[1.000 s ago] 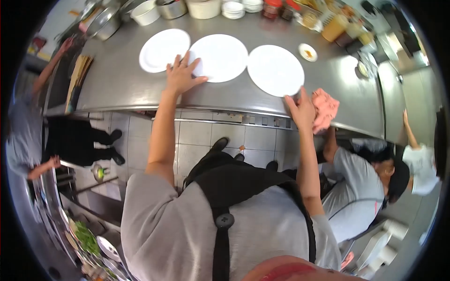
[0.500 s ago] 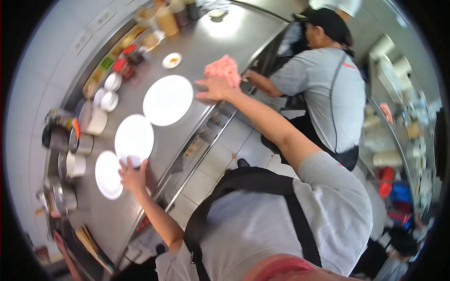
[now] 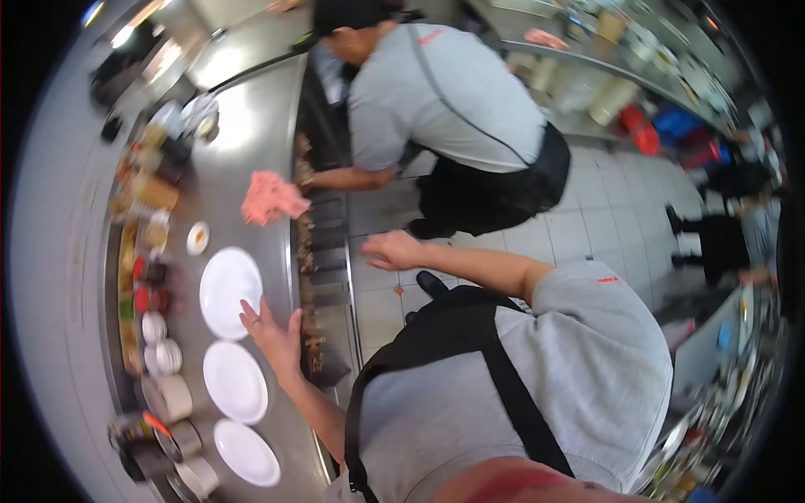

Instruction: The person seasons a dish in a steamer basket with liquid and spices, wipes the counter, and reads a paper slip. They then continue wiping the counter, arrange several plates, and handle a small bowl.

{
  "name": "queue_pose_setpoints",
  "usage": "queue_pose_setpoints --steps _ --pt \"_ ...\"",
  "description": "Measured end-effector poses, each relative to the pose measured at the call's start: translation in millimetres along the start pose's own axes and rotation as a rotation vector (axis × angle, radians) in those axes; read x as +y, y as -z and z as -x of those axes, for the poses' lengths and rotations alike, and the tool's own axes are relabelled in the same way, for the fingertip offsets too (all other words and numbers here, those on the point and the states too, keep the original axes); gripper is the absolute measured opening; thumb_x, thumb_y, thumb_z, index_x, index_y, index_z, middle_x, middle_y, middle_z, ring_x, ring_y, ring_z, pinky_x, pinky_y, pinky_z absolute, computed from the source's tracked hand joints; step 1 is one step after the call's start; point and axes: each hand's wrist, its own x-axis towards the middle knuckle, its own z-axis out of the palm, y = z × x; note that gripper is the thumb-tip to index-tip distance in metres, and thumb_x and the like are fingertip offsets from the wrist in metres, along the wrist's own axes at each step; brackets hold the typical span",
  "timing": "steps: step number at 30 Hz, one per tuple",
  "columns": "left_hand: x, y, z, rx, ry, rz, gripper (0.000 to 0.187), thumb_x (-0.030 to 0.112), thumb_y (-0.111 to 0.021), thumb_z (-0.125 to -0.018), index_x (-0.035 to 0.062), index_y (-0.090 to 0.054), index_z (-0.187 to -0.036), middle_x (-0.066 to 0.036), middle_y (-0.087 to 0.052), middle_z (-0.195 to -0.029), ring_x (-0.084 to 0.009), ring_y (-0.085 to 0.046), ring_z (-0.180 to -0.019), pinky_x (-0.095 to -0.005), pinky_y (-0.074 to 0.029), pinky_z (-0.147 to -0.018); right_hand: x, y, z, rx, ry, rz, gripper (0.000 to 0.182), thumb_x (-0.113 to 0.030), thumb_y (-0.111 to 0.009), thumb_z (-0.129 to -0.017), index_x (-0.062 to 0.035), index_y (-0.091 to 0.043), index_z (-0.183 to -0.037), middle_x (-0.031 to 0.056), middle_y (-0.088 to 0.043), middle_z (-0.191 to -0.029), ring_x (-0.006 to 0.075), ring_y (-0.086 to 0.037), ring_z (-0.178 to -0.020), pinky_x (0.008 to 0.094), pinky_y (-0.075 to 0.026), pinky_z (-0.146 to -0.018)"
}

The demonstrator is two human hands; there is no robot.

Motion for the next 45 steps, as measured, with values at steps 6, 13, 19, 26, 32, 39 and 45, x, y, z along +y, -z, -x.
queue_pose_setpoints --steps 6,13,19,26,32,39,45 --pt "75 -37 -36 -0.498 -0.534 0.199 0.059 0.028 -0.070 -0.071 -0.0046 -0.050 -0.117 -0.027 -0.043 -0.126 -0.0380 -0.042 -0.117 -0.0384 -0.034 -0.098 70 -26 203 -0.425 -0.568 0.142 0.030 -0.027 -0.059 -0.078 -0.0119 -0.058 -0.104 0.0162 -0.055 -0.102 0.0341 -0.056 -0.094 0.0434 -0.047 -0.077" --pt "197 -71 -17 -0.817 -0.915 0.276 0.055 0.033 -0.068 -0.073 -0.0043 -0.053 -0.112 -0.025 -0.049 -0.120 -0.0369 -0.048 -0.111 -0.0396 -0.038 -0.094 89 -31 407 -0.469 -1.559 0.061 0.033 -0.025 -0.065 -0.069 -0.0078 -0.066 -0.097 0.0151 -0.061 -0.107 0.0306 -0.059 -0.098 0.0404 -0.048 -0.083" --pt "316 -87 12 -1.114 -1.141 0.453 0.046 0.026 -0.058 -0.082 -0.0001 -0.049 -0.119 -0.019 -0.048 -0.124 -0.0328 -0.047 -0.112 -0.0368 -0.038 -0.094 105 -46 473 -0.312 -1.461 -0.014 0.038 -0.036 -0.061 -0.072 -0.0065 -0.066 -0.096 0.0161 -0.063 -0.099 0.0327 -0.059 -0.094 0.0392 -0.047 -0.083" --pt "456 -120 45 -1.067 -1.395 0.561 0.046 0.025 -0.061 -0.080 -0.0038 -0.049 -0.115 -0.021 -0.051 -0.118 -0.0346 -0.050 -0.106 -0.0377 -0.040 -0.090 146 -17 543 0.106 -1.442 -0.198 0.035 -0.037 -0.061 -0.071 -0.0079 -0.065 -0.090 0.0161 -0.065 -0.085 0.0326 -0.061 -0.084 0.0399 -0.048 -0.076" --pt "543 -132 47 -1.069 -1.392 0.533 0.050 0.024 -0.064 -0.078 -0.0032 -0.048 -0.117 -0.021 -0.049 -0.120 -0.0345 -0.048 -0.109 -0.0387 -0.040 -0.091 162 36 606 0.193 -1.588 -0.317 0.037 -0.041 -0.060 -0.074 -0.0071 -0.066 -0.089 0.0171 -0.064 -0.087 0.0340 -0.061 -0.087 0.0413 -0.047 -0.078" --pt "638 -176 17 -0.879 -1.318 0.504 0.052 0.030 -0.063 -0.078 -0.0009 -0.050 -0.117 -0.019 -0.051 -0.119 -0.0337 -0.049 -0.109 -0.0384 -0.041 -0.091 256 152 579 0.466 -1.322 -0.207 0.034 -0.034 -0.061 -0.078 -0.0031 -0.063 -0.092 0.0097 -0.061 -0.070 0.0166 -0.058 -0.064 0.0305 -0.046 -0.059" --pt "730 -226 -41 -0.664 -1.160 0.646 0.050 0.031 -0.063 -0.078 -0.0009 -0.052 -0.115 -0.019 -0.052 -0.119 -0.0344 -0.050 -0.108 -0.0374 -0.041 -0.090 328 258 547 0.675 -1.153 -0.284 0.034 -0.034 -0.060 -0.080 -0.0043 -0.062 -0.096 0.0091 -0.060 -0.069 0.0157 -0.056 -0.062 0.0289 -0.044 -0.057"
